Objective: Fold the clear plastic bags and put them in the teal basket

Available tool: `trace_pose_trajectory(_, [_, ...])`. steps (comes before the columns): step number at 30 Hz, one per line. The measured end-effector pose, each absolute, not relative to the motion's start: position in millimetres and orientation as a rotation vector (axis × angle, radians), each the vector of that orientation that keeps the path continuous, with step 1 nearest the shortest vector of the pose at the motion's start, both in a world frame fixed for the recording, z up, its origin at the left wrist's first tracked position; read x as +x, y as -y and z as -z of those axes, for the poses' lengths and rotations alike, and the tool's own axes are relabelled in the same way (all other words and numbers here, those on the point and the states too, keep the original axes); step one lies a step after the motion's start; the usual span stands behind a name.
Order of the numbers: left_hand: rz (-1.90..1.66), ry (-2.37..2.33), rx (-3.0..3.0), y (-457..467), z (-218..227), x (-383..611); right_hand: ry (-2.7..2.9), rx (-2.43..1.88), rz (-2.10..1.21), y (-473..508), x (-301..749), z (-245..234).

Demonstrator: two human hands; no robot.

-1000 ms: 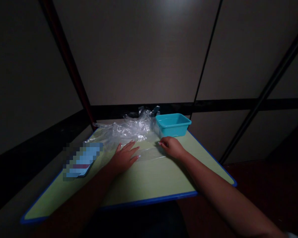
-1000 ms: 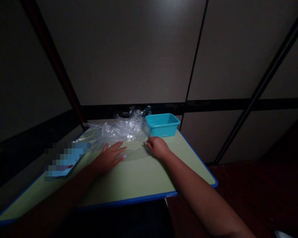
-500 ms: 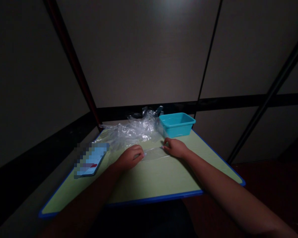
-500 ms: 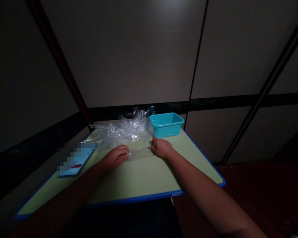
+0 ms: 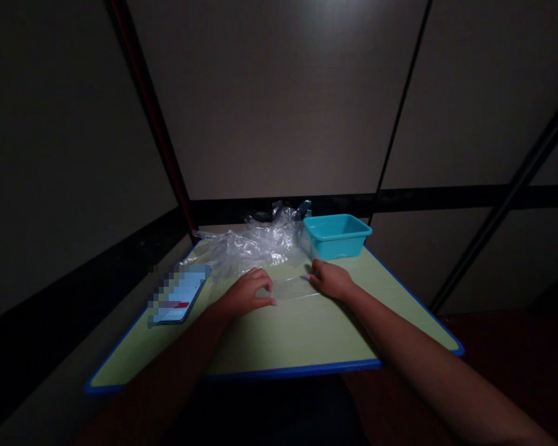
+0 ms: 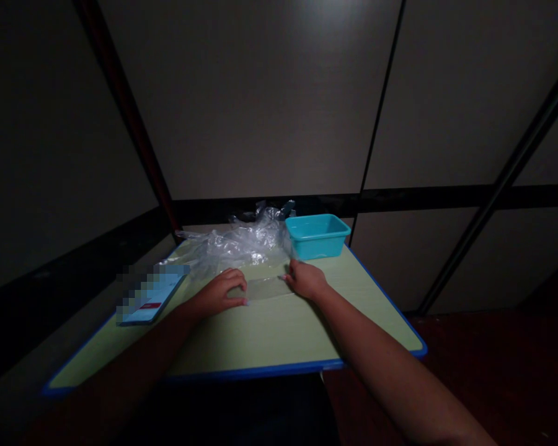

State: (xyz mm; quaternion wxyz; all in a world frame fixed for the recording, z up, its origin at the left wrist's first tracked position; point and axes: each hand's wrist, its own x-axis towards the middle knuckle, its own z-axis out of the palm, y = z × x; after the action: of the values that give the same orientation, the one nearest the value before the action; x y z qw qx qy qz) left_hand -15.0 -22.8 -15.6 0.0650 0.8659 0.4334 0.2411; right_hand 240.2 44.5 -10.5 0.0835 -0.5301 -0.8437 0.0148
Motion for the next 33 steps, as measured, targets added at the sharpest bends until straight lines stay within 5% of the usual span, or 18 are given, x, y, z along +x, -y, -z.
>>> trace_pose_trajectory(18, [-0.697,-1.274,2.652,25.1,12.1,-14.2,2.510,-1.550,-0.039,-44.9,238.6,12.1])
trace_pose_trajectory(33, [-0.711,-1.291,2.646,19.7,15.4,-15.0,2.282,-1.343,-0.563,-51.2,238.0,15.9])
